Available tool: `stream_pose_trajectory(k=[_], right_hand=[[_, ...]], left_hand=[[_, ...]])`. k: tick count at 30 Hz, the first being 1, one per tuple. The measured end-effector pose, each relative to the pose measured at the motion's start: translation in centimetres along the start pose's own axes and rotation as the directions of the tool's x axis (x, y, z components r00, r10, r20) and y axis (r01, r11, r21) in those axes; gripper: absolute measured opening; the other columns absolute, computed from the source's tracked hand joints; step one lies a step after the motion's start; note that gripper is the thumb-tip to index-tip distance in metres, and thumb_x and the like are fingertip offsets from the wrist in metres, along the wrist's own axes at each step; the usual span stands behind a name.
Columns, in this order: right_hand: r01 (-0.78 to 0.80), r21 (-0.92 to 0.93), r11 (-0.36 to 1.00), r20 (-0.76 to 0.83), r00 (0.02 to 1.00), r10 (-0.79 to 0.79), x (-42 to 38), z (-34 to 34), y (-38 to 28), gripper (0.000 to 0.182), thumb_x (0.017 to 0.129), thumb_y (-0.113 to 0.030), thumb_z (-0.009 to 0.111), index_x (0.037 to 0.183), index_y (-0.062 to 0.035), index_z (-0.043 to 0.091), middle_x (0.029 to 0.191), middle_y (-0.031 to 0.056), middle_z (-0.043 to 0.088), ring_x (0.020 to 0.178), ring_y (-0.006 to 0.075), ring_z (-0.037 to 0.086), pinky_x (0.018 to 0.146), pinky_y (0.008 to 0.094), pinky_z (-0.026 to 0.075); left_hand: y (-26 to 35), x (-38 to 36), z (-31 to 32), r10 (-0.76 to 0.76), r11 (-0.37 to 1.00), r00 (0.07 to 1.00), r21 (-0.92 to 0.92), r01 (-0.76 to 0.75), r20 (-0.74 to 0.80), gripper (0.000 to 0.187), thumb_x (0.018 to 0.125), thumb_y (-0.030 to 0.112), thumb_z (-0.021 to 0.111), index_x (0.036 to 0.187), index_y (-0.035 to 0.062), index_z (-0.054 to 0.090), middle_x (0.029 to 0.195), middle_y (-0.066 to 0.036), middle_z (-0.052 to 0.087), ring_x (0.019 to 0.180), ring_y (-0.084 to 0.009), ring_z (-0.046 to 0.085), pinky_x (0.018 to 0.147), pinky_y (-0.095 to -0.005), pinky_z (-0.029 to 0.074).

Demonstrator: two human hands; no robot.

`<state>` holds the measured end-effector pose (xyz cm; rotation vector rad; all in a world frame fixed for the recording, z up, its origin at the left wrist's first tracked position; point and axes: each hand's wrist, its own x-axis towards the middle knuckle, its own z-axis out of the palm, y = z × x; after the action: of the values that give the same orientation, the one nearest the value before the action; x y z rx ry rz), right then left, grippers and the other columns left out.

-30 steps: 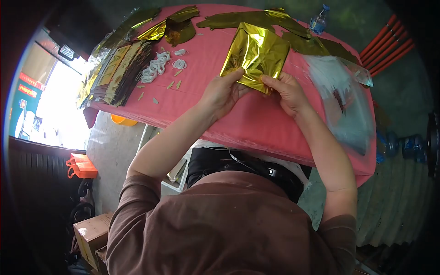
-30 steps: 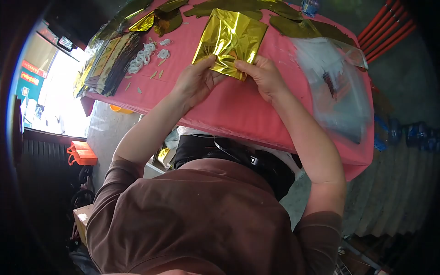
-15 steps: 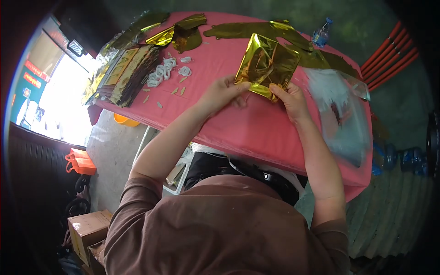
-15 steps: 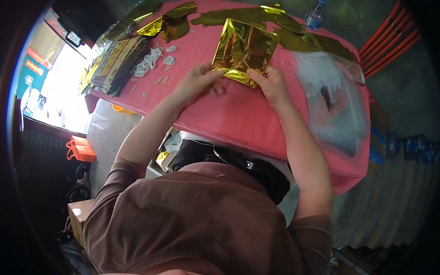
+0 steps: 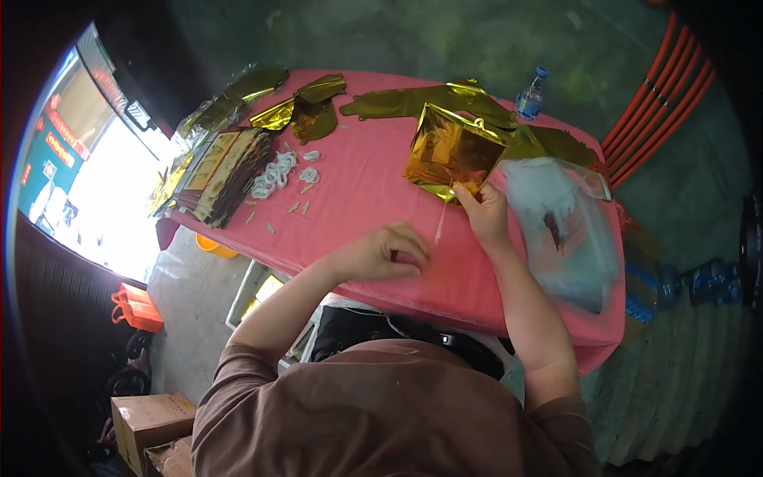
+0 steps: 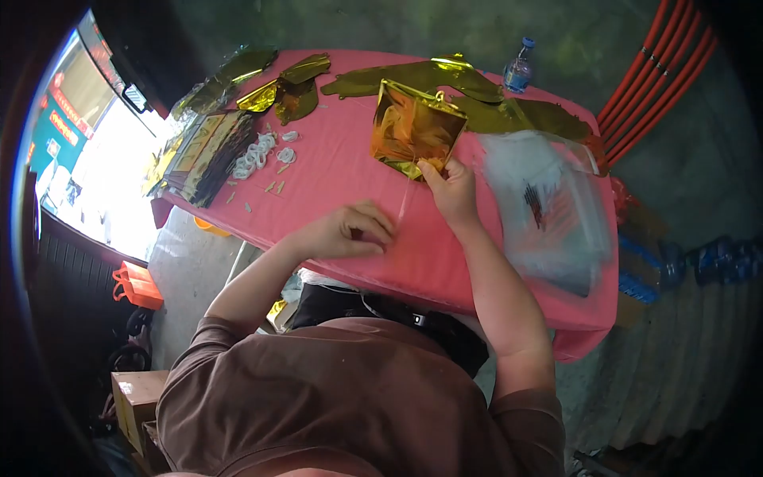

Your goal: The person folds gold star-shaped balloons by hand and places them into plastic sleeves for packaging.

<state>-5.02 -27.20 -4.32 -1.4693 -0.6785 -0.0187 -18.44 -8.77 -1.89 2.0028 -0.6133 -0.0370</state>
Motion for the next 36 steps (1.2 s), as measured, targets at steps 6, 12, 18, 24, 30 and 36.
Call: stream_pose_trajectory(k=[6,12,18,24,30,36], right_hand=[[0.105,-0.128,0.986,0.115,0.989,-0.09,-0.3,0.0,-1.6,0.011,0.086,-0.008,0.062,0.094,-0.0005,0.065,0.082,0.0014,0.066,0.074,0.0067,0.057,0.067,0.0232,0.046],[0.118,-0.24,0.964,0.22,0.973,-0.065,-1.1,-0.6,-1.4,0.009,0.086,-0.004,0.059,0.091,-0.0005,0.065,0.084,0.0033,0.067,0.077,0.0096,0.061,0.07,0.0243,0.048],[0.31,-0.323,0.894,0.298,0.93,-0.214,-1.4,0.0,-1.9,0.009,0.077,-0.004,0.065,0.086,-0.0026,0.063,0.07,0.0095,0.056,0.065,0.0235,0.056,0.058,0.0322,0.043],[0.491,-0.369,0.79,0.385,0.854,-0.35,-1.3,0.4,-2.6,0.011,0.07,0.001,0.066,0.074,-0.0019,0.056,0.067,0.0103,0.051,0.063,0.0278,0.053,0.056,0.0351,0.041],[0.544,-0.383,0.747,0.436,0.819,-0.373,-1.3,0.4,-3.9,0.015,0.064,0.003,0.066,0.075,-0.0032,0.058,0.069,0.0087,0.055,0.065,0.0267,0.055,0.058,0.0347,0.043],[0.581,-0.339,0.74,0.464,0.788,-0.406,-1.4,0.5,-3.6,0.012,0.072,-0.005,0.065,0.08,-0.0029,0.058,0.068,0.0102,0.049,0.063,0.0287,0.05,0.055,0.0367,0.038]], left_hand=[[2.7,0.4,-1.0,0.163,0.982,0.987,0.099,-0.162,-0.008,0.009,0.078,0.004,0.067,0.086,0.0005,0.066,0.092,-0.01,0.065,0.092,-0.0223,0.059,0.081,-0.0345,0.046],[7.0,0.9,-5.8,0.396,0.83,0.767,0.554,-0.064,-0.505,0.013,0.078,0.001,0.065,0.09,0.0008,0.061,0.089,-0.008,0.062,0.088,-0.0207,0.059,0.074,-0.0303,0.046],[7.7,2.0,-7.1,0.378,0.833,0.815,0.545,-0.093,-0.439,0.014,0.079,0.003,0.065,0.093,0.0017,0.062,0.095,-0.008,0.064,0.089,-0.018,0.061,0.079,-0.0295,0.046],[7.3,2.2,-6.9,0.092,0.963,0.905,0.268,0.025,-0.416,0.015,0.081,0.009,0.064,0.094,0.0022,0.064,0.083,-0.007,0.066,0.077,-0.014,0.062,0.071,-0.0276,0.049],[7.8,2.2,-6.4,-0.139,0.988,0.944,0.024,0.152,-0.299,0.015,0.082,0.011,0.063,0.093,0.0008,0.064,0.076,-0.004,0.065,0.072,-0.0084,0.06,0.066,-0.0236,0.047],[7.4,2.2,-5.8,-0.279,0.956,0.94,-0.149,0.252,-0.197,0.009,0.085,0.004,0.06,0.093,0.0013,0.061,0.075,0.002,0.06,0.07,-0.0021,0.053,0.062,-0.0183,0.042]])
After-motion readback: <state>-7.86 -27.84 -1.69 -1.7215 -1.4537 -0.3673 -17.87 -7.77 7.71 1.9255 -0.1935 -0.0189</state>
